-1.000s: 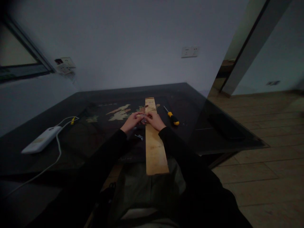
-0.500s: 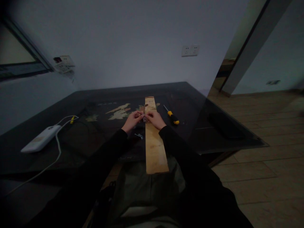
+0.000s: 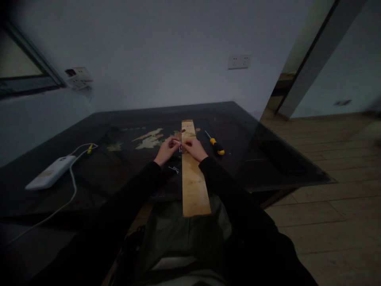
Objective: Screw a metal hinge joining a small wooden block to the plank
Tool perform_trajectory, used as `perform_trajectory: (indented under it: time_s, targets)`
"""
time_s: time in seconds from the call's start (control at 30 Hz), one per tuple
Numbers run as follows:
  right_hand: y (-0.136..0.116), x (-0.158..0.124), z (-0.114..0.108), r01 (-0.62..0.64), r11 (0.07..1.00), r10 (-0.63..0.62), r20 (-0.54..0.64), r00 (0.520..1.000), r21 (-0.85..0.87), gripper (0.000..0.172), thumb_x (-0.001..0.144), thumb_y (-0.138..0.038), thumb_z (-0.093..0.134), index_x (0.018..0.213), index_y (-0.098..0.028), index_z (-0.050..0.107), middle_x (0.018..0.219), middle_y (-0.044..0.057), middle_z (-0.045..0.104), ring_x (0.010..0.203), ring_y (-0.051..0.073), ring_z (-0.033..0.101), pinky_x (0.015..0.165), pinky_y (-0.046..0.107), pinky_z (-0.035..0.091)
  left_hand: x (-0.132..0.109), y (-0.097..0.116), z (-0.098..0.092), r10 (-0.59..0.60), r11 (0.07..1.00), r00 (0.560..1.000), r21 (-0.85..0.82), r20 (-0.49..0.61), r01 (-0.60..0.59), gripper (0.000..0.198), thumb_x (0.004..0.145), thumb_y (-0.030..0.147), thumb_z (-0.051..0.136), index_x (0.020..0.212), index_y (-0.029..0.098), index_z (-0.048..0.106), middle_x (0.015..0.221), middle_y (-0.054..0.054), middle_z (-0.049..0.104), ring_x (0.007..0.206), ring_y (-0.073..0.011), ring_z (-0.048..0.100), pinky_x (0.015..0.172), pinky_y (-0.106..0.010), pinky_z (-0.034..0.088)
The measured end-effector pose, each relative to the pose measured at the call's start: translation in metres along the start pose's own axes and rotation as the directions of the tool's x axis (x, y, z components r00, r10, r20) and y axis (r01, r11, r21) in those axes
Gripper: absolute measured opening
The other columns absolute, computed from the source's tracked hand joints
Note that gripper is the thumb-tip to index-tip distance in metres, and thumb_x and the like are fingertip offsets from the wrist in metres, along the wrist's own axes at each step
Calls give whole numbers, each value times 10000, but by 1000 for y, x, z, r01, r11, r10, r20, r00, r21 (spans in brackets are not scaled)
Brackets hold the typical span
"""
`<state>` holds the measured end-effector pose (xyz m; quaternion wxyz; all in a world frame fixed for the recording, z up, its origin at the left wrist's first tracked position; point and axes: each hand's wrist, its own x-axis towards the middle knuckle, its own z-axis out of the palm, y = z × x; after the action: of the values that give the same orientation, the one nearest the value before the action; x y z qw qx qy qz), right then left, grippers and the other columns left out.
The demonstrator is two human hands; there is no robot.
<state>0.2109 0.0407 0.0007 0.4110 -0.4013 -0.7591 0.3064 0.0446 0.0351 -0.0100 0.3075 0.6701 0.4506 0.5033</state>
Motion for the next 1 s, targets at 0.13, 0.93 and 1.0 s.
perform_trajectory:
  time_s: [0.13, 0.93, 1.0]
  targets:
    - [1, -1, 0, -3, 1000, 3, 3, 1000, 18, 302, 798, -404, 560, 715, -130, 654, 652, 22, 609, 620, 123, 502, 599, 242, 360, 0, 0, -1, -14, 1000, 1000, -11, 26, 14, 157, 772, 255, 626, 888, 149, 611, 698, 2, 601, 672, -137, 565, 646, -240, 432]
    - [25, 5, -7, -182, 907, 98, -229, 968, -379, 399, 763, -189, 556, 1147, -98, 617, 1092, 138, 577, 1074, 238, 515, 981, 366, 375, 14, -16, -2, -217, 949, 967, 260, 130, 178, 195, 778, 315, 573, 690, 149, 625, 688, -12, 629, 684, -157, 567, 672, -260, 417]
    - [23, 3, -5, -209, 889, 127, -219, 967, -408, 441, 771, -201, 567, 1200, -102, 585, 1161, 154, 552, 1140, 254, 483, 1011, 376, 346, 13, -17, 0, -214, 949, 970, 259, 119, 178, 179, 777, 304, 579, 688, 153, 618, 696, -18, 636, 700, -161, 577, 680, -261, 429]
